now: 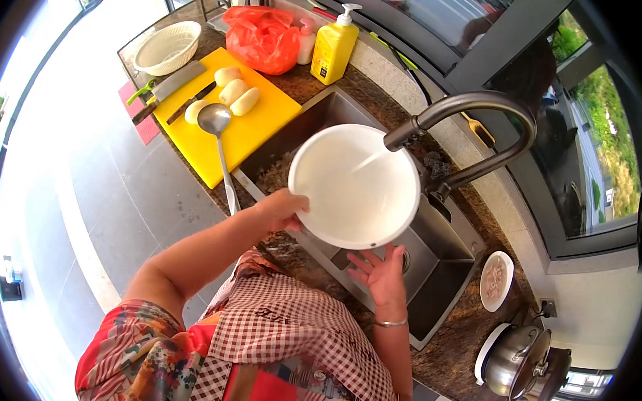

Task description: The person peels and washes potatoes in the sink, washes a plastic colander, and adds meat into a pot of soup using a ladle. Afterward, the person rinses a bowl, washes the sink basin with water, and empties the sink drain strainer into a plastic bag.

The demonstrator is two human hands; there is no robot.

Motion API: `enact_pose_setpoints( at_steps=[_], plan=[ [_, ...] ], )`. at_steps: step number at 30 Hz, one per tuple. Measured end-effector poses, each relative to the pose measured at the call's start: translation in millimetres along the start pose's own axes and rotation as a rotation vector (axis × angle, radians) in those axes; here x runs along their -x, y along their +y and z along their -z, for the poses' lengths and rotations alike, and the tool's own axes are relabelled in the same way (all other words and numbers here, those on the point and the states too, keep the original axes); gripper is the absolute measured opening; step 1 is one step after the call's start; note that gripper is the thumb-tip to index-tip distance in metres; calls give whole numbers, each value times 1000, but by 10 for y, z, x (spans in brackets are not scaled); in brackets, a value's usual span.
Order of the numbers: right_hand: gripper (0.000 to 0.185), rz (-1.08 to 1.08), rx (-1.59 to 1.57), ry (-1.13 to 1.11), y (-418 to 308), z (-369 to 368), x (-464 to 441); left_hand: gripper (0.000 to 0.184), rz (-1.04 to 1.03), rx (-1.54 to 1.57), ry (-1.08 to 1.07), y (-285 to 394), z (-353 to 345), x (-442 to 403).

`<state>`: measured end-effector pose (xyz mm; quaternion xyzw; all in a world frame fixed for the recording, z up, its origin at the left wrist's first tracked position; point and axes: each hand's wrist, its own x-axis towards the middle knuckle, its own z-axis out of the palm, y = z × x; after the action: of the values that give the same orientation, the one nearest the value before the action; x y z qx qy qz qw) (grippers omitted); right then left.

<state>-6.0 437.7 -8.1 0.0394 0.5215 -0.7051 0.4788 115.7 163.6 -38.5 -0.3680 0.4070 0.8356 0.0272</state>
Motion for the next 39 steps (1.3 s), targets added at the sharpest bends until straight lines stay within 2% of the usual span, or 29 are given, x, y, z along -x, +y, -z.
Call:
enact_pose_setpoints(
  at_steps=[2, 3, 4, 7, 9, 11, 12, 13, 14, 15, 16, 18, 20, 22, 24, 26, 27, 29, 30, 31, 32, 33, 39],
  plan=[
    [80, -40, -59, -58, -49, -154, -129, 42, -34, -88, -27, -17, -145, 42],
    [62, -60, -101, 10, -98, -229, -177, 44, -46, -103, -39, -50, -176, 26],
    [56, -54, -61, 31, -87, -219, -236, 45, -56, -119, -50, -35, -217, 59],
    [45, -37, -9, 90, -29, -200, -386, 51, -255, -351, 88, 155, -240, 167],
    [43, -25, -60, 120, -17, -284, -409, 56, -900, -842, 483, 239, -329, 178],
    [41, -25, -27, 151, 30, -251, -494, 53, -1198, -1213, 545, 258, -425, 172],
    [40, -27, -9, 167, 62, -228, -521, 41, -1262, -1250, 379, 221, -504, 125],
    [40, -9, 16, 164, 84, -240, -509, 26, -1130, -1175, 207, 82, -610, 43],
    [41, 12, 42, 159, 94, -273, -491, 20, -979, -1048, -88, 23, -675, -58],
    [42, 36, 69, 153, 84, -302, -471, 22, -552, -1135, -327, -12, -734, -168],
    [43, 42, 109, 138, 49, -339, -430, 24, -395, -1203, -440, -71, -767, -271],
    [43, 50, 183, 118, -5, -369, -309, 24, -355, -1286, -346, -300, -522, -678],
    [44, 25, 258, 108, 59, -236, -316, 21, 158, -1196, -456, 58, -330, -962],
    [44, 28, 294, 96, 266, -44, -443, 20, 182, -1116, -296, 87, -152, -1411],
    [37, -56, 201, 105, 321, -165, -420, 23, -256, -932, 62, 241, -266, -1535],
    [31, -130, 164, 108, 174, -484, -274, 23, -286, -981, 35, 377, -624, -1477],
    [35, -144, 169, 95, 150, -513, -278, 23, -302, -1005, 23, 421, -804, -1459],
    [38, -113, 137, 121, 105, -468, -317, 30, -629, -1269, -507, 189, -1047, -1477],
    [39, -97, 120, 135, 71, -428, -329, 31, -638, -1259, -695, 79, -1105, -1238],
    [41, -103, 121, 119, -13, -349, -323, 30, -463, -1348, -832, -278, -1045, -1468],
    [42, -111, 121, 102, -122, -245, -310, 27, -73, -1488, -775, -33, -1065, -1017],
    [44, -117, 119, 84, -178, -187, -303, 25, -126, -1805, -782, 7, -981, -956],
    [47, -158, 165, 126, -37, -299, -306, 25, -409, -2389, -888, 364, -1321, -649]
  ],
)
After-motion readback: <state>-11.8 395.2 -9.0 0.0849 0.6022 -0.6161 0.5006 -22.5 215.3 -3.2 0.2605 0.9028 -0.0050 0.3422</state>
